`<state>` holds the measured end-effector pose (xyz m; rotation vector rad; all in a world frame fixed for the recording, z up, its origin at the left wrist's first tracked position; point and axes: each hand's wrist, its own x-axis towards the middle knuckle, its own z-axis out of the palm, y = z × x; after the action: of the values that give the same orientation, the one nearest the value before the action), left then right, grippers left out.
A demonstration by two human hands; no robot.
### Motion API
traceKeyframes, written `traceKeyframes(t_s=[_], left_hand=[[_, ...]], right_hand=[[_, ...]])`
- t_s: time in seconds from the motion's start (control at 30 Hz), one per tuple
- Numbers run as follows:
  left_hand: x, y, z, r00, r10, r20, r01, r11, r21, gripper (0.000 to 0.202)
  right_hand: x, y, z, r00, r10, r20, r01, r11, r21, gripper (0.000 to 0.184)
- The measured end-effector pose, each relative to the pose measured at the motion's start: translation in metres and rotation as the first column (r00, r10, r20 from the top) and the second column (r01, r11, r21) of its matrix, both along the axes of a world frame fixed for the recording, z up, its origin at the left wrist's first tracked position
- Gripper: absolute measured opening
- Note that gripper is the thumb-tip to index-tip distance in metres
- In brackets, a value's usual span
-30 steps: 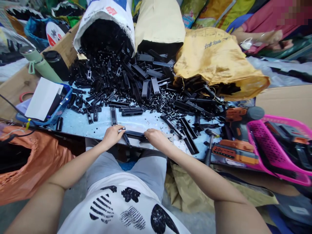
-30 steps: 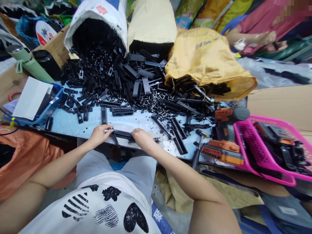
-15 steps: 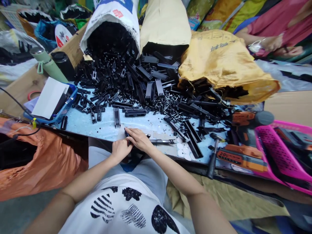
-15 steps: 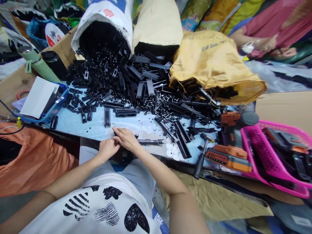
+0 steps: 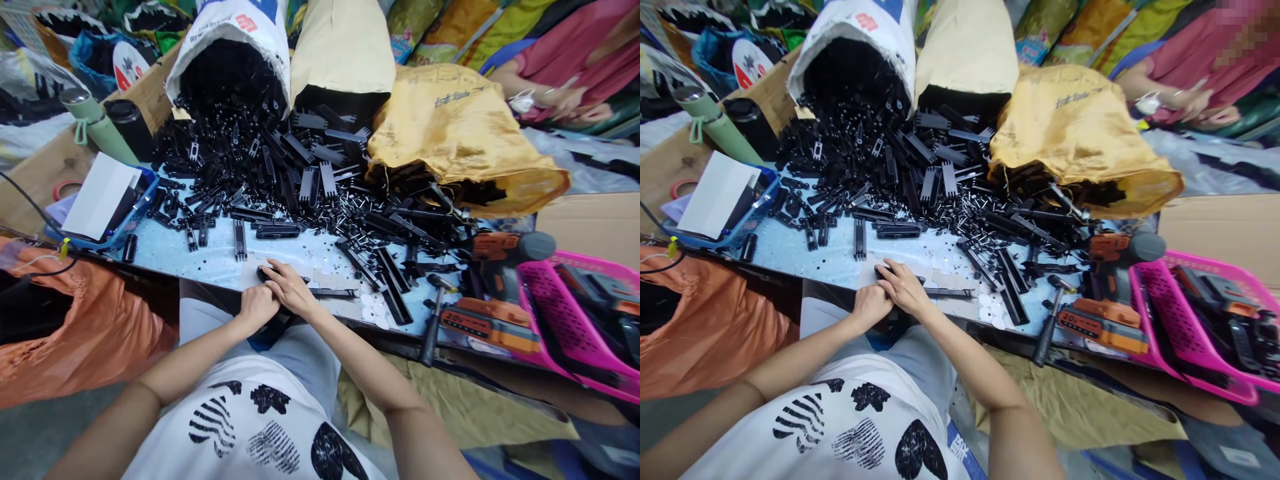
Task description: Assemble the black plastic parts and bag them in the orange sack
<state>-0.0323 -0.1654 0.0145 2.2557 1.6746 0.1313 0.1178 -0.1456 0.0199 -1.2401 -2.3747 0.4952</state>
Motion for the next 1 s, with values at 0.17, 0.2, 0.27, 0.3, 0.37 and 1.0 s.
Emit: traceKeyframes(t_s=[0.17,0.2,0.27,0.3,0.37,1.0], left_hand=[[-0.010,0.034,0.001,0.902,-0.432,-0.022,0.410,0.836,0.364,0.036],[-0.008,0.042,0.001,0.848,-0.526,-0.062,0.511,0.784,0.353,0.040],[0.000,0.056,0.002,0.776,-0.617,-0.131,0.626,0.729,0.277,0.044],[0.005,0.061,0.003,0.764,-0.627,-0.150,0.644,0.728,0.235,0.043],[0.010,0.068,0.007,0.770,-0.620,-0.153,0.638,0.751,0.168,0.040],[0.019,0.056,0.041,0.954,-0.273,-0.122,0.282,0.958,0.059,0.059]], right_hand=[[0.072,-0.026,-0.005,0.959,-0.241,0.152,0.218,0.964,0.153,0.063],[0.083,-0.028,-0.009,0.941,-0.257,0.221,0.225,0.961,0.160,0.066],[0.096,-0.028,-0.014,0.909,-0.233,0.345,0.196,0.971,0.137,0.061],[0.098,-0.027,-0.015,0.898,-0.212,0.385,0.181,0.977,0.116,0.057],[0.099,-0.021,-0.011,0.894,-0.175,0.412,0.156,0.984,0.081,0.056],[0.053,0.000,0.042,0.904,0.031,0.425,-0.076,0.993,0.089,0.055]])
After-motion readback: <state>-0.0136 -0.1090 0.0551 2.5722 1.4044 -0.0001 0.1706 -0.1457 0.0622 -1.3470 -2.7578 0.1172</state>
